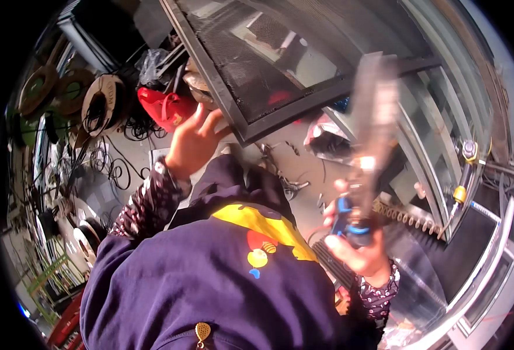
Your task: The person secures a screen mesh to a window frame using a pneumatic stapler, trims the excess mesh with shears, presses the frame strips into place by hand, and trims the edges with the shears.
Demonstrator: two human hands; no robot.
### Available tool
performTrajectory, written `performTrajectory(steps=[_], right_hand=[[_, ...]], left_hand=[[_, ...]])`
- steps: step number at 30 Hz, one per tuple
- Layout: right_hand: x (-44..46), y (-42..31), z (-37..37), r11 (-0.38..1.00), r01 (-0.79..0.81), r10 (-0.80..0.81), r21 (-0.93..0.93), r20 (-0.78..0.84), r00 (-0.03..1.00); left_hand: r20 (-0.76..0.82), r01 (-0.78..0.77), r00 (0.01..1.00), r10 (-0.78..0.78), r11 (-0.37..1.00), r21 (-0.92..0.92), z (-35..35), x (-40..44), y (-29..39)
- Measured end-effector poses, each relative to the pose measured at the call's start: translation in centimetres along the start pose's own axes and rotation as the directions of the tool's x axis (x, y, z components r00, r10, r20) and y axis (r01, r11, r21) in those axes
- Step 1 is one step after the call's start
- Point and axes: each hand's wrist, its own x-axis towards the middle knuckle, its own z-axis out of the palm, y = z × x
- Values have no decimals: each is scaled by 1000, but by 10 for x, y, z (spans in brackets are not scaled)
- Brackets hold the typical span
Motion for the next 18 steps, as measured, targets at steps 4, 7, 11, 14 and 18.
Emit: performTrajectory(steps=[4,7,11,14,18], right_hand=[[-11,-5,9,907,-368,384,-204,42,922],[-10,-14,12,869,-372,420,-326,89,903],[-11,-19,10,819,-558,572,-135,115,812],[-3,-33,12,742,-640,668,-200,135,732],[8,-34,12,747,-625,663,-225,186,725]], left_hand=[[228,235,945,-234,972,26,-20,31,3],[165,340,925,-342,939,41,-29,42,-3],[172,299,942,-287,953,-47,-37,48,-20],[181,240,960,-214,961,-135,-24,48,-20],[195,226,962,-193,959,-169,-20,47,-16]])
